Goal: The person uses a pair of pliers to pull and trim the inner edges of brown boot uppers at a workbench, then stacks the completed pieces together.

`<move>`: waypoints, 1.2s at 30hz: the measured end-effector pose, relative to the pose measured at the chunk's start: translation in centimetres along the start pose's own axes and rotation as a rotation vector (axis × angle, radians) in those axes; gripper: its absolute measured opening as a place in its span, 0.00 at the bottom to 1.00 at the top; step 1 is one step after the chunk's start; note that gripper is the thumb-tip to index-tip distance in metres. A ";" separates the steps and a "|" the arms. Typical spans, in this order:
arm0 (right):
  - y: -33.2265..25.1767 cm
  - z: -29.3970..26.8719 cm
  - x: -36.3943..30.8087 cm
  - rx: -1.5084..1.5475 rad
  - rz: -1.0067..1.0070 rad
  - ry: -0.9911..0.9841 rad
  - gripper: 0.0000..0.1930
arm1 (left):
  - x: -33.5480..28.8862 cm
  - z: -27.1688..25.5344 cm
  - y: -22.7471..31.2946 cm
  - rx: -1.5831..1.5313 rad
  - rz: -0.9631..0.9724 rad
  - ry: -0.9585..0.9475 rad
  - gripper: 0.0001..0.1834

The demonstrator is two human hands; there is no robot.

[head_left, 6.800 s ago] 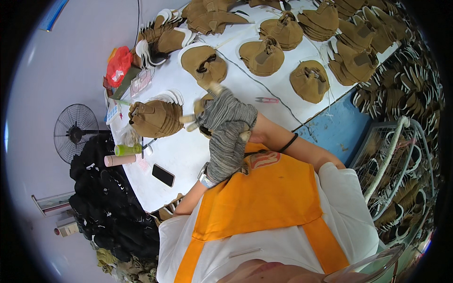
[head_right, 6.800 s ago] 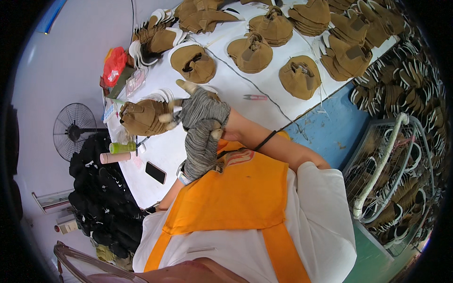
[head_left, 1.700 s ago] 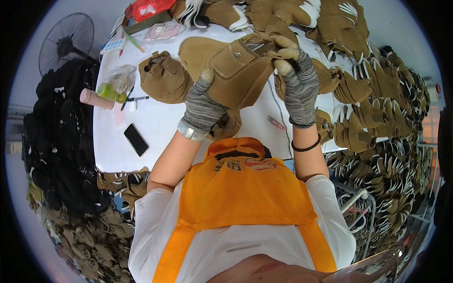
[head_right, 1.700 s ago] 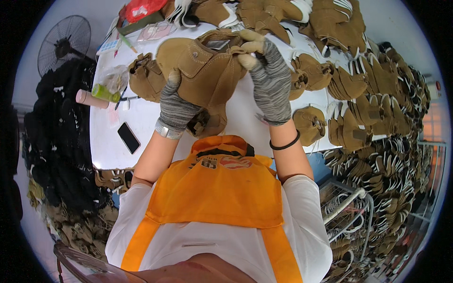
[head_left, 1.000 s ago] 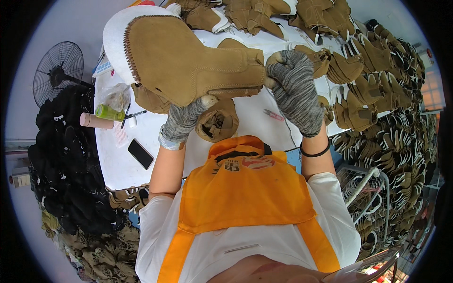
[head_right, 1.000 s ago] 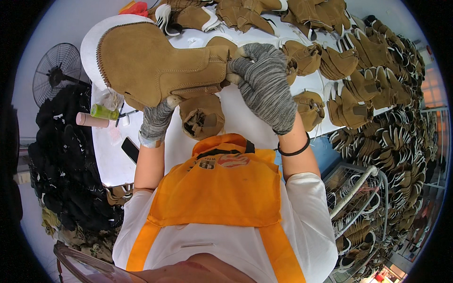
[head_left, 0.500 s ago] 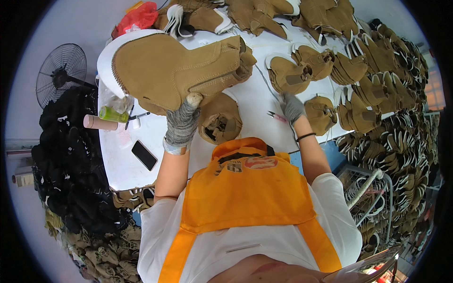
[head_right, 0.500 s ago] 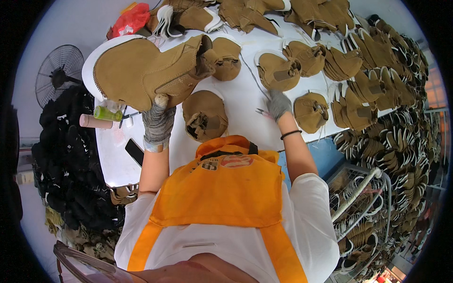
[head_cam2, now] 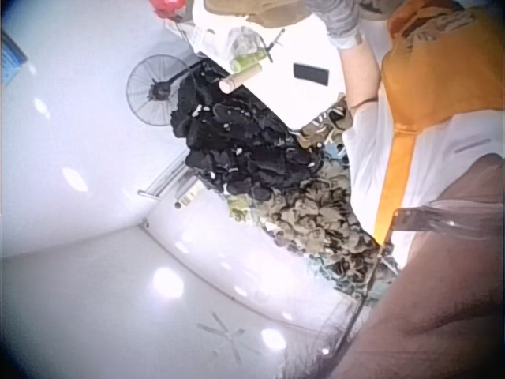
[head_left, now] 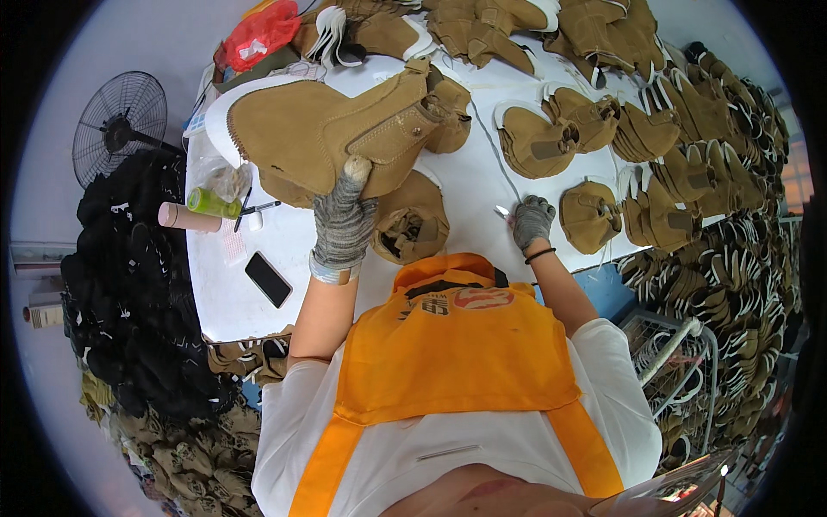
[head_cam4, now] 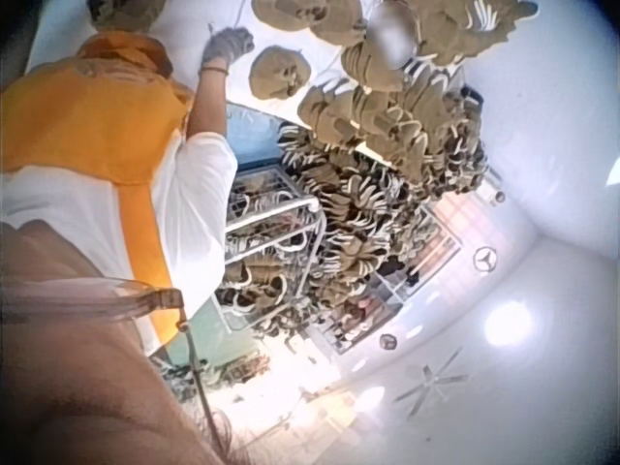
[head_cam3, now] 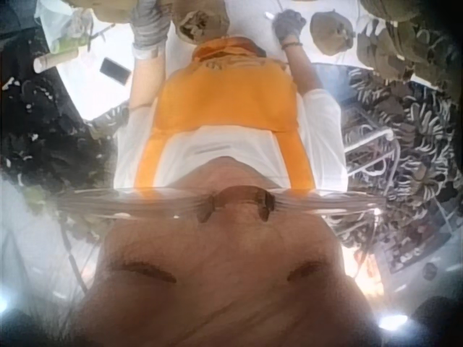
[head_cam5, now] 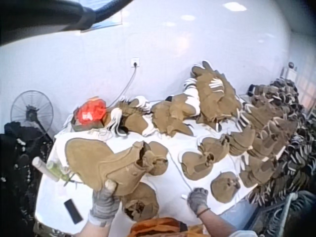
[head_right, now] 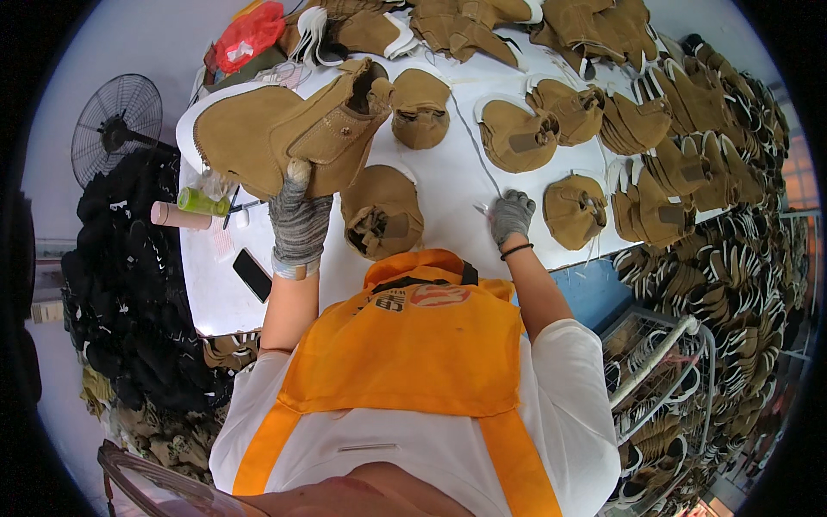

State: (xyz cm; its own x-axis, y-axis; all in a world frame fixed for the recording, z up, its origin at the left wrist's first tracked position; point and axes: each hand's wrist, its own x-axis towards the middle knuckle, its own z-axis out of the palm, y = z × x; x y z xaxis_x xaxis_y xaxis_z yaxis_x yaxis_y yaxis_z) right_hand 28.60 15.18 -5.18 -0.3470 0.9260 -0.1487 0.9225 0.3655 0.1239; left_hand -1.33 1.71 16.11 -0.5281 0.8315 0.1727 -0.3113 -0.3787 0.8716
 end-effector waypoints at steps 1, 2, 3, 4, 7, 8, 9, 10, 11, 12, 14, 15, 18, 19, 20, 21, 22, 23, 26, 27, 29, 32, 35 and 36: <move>-0.2 0.1 0.1 -0.008 0.028 0.001 0.12 | 0.1 -0.1 -0.3 0.049 0.028 -0.008 0.36; -0.2 0.0 0.4 -0.052 -0.008 -0.038 0.13 | 0.1 -0.2 -0.5 0.097 0.057 -0.016 0.36; -0.3 -0.3 0.6 -0.034 -0.029 -0.064 0.14 | 0.1 -0.2 -0.6 0.100 0.071 -0.015 0.36; -0.5 -0.6 0.7 -0.016 -0.051 -0.090 0.15 | 0.1 -0.1 -0.7 0.102 0.085 -0.014 0.36; -1.1 -1.3 1.3 0.555 0.014 0.006 0.13 | -0.2 0.1 -0.4 0.114 0.072 -0.009 0.36; -0.9 0.3 2.3 1.065 0.046 0.123 0.11 | -0.2 0.3 -0.3 0.114 0.062 -0.017 0.36; -0.9 1.1 2.7 1.575 0.082 0.241 0.10 | -0.3 0.4 -0.2 0.118 0.048 -0.022 0.36; -1.3 -1.9 2.7 1.714 0.054 0.164 0.10 | -0.4 0.4 0.1 0.120 0.040 -0.027 0.36; -1.9 -7.7 2.1 1.851 0.026 0.090 0.10 | -0.4 0.5 0.5 0.119 0.032 -0.036 0.35; -2.2 -12.2 1.2 1.664 -0.061 0.196 0.10 | -0.5 0.9 0.8 0.130 0.013 -0.028 0.36; -3.7 -20.2 -1.3 1.335 -0.226 0.494 0.11 | -0.8 1.8 1.0 0.153 -0.025 -0.021 0.36; -4.7 -22.9 -2.3 1.186 -0.307 0.680 0.12 | -0.9 1.7 0.8 0.186 -0.015 -0.025 0.37; -4.9 -26.3 -3.2 0.954 -0.531 0.808 0.19 | -0.9 1.9 0.6 0.233 -0.002 -0.044 0.39; -5.0 -27.0 -3.7 0.853 -0.486 0.754 0.19 | -1.0 2.1 0.9 0.222 -0.009 -0.043 0.40; -5.2 -27.6 -4.3 0.753 -0.441 0.698 0.18 | -1.1 2.3 1.0 0.212 -0.016 -0.041 0.41; -5.2 -27.8 -4.8 0.654 -0.395 0.639 0.18 | -1.1 2.4 1.0 0.212 0.009 -0.040 0.39; -5.3 -27.3 -4.5 0.630 -0.400 0.702 0.19 | -1.2 2.5 0.9 0.212 0.034 -0.038 0.37; -5.4 -27.7 -4.7 0.617 -0.396 0.702 0.19 | -1.2 2.4 0.8 0.212 0.060 -0.035 0.35; -5.8 -29.0 -5.2 0.575 -0.400 0.704 0.19 | -1.3 2.1 0.6 0.234 0.087 -0.045 0.36; -5.8 -29.0 -5.2 0.563 -0.407 0.710 0.20 | -1.4 2.1 0.6 0.259 0.084 -0.053 0.38; -5.7 -29.0 -5.3 0.552 -0.409 0.724 0.18 | -1.6 2.2 0.7 0.310 0.078 -0.069 0.42; -5.6 -28.5 -5.4 0.589 -0.389 0.747 0.17 | -1.6 1.1 -0.3 0.352 0.113 -0.082 0.43; -5.7 -27.8 -5.4 0.683 -0.372 0.751 0.18 | -1.6 0.5 -0.9 0.333 0.144 -0.095 0.44; -5.7 -27.7 -5.6 0.693 -0.360 0.737 0.18 | -1.6 0.5 -1.1 0.318 0.142 -0.093 0.44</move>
State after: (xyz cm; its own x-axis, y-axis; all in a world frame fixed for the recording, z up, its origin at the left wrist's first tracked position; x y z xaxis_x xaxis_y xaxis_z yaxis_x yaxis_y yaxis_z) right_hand 20.58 10.51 22.17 -0.4203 0.6879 0.5917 0.5602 0.7097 -0.4271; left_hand 0.20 1.00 15.09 -0.4697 0.8188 0.3301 0.0291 -0.3594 0.9327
